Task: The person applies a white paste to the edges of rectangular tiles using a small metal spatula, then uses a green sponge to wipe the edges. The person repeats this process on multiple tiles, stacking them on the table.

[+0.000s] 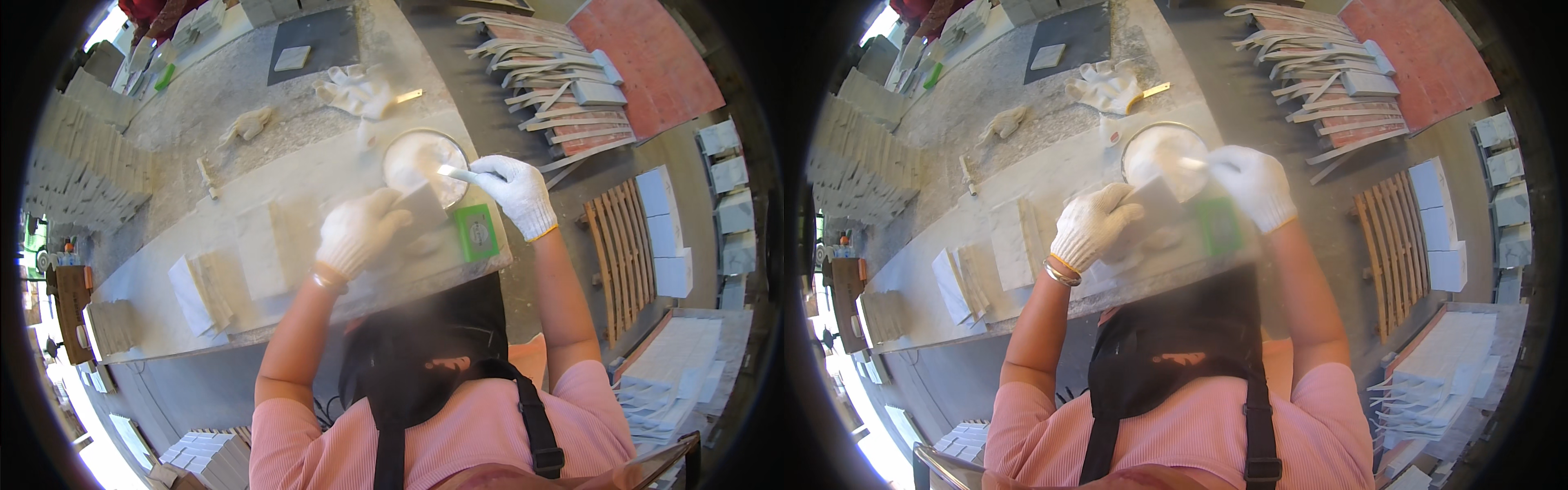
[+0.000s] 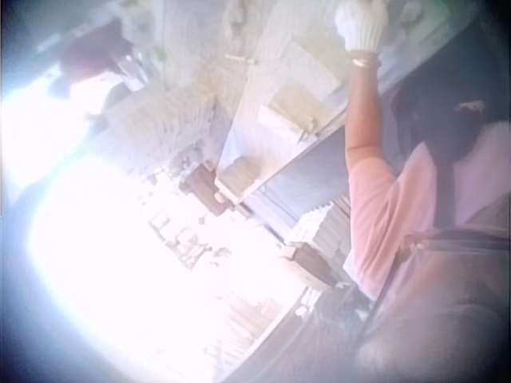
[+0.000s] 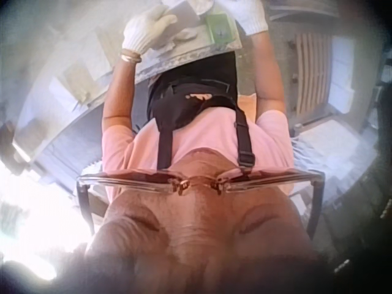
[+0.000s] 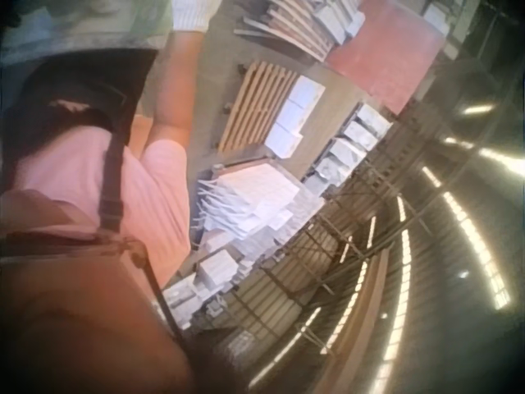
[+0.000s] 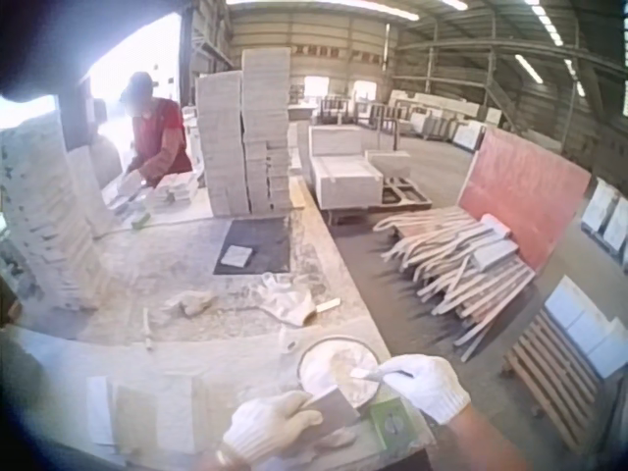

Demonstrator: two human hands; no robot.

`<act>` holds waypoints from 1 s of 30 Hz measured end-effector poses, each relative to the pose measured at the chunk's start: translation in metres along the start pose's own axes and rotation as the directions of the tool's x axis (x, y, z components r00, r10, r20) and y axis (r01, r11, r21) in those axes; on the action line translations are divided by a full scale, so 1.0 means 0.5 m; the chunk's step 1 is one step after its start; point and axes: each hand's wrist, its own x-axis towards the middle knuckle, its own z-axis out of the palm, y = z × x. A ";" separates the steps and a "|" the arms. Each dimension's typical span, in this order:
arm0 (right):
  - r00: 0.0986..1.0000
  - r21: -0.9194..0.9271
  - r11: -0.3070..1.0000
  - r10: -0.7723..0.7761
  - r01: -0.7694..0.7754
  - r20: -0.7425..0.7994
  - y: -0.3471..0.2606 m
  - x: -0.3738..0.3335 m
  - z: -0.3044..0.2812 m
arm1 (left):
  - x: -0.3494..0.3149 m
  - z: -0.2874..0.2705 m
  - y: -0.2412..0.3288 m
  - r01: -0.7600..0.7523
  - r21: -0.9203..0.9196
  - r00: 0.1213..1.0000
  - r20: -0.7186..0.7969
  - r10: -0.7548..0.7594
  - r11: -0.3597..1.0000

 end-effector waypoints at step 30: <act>0.949 0.493 0.813 0.297 -0.310 0.108 -0.037 0.032 -0.033 | 0.063 -0.020 0.006 0.024 -0.032 1.000 0.001 -0.024 0.999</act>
